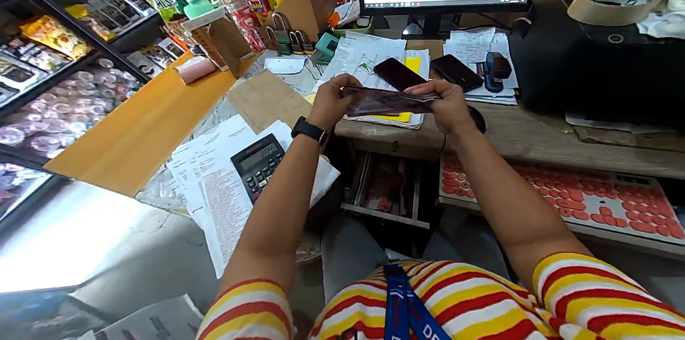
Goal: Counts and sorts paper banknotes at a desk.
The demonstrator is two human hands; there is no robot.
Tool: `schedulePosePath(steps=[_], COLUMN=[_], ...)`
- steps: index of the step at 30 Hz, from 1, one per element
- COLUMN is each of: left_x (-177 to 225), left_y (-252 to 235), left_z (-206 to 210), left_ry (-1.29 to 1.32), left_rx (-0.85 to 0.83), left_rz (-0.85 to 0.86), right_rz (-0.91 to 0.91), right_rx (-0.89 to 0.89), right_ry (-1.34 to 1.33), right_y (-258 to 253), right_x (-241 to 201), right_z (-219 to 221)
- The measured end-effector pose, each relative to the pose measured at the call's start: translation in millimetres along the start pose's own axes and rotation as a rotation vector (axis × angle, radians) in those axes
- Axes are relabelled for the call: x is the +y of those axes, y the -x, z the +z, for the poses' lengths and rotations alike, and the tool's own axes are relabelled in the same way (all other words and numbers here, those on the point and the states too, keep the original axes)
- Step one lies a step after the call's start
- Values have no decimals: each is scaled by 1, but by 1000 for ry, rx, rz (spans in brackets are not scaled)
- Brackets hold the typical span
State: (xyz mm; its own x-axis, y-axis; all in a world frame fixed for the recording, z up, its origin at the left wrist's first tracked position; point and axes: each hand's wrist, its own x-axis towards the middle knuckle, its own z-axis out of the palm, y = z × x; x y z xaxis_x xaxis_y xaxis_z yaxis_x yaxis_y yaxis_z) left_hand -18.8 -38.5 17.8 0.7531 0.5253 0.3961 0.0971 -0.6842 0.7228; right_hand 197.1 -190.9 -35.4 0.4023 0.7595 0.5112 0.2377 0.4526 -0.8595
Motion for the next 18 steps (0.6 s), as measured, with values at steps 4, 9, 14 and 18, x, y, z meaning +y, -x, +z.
schedulePosePath(steps=[4,9,14,18], left_x=[62,69,54,57], left_y=[70,134,112,104], left_z=[5,60,67,79], left_ry=[189,680,1056,1243], left_rx=[85,19,11,94], left_rz=[180,146,353,342], right_rz=[5,406,899,805], right_rx=[-16,-34,27,36], right_ry=[-317,-715,-879,-1009], right_y=[41,93,127,145], right_x=[-42,-54,-50,-48], right_z=[-3,33,64,59])
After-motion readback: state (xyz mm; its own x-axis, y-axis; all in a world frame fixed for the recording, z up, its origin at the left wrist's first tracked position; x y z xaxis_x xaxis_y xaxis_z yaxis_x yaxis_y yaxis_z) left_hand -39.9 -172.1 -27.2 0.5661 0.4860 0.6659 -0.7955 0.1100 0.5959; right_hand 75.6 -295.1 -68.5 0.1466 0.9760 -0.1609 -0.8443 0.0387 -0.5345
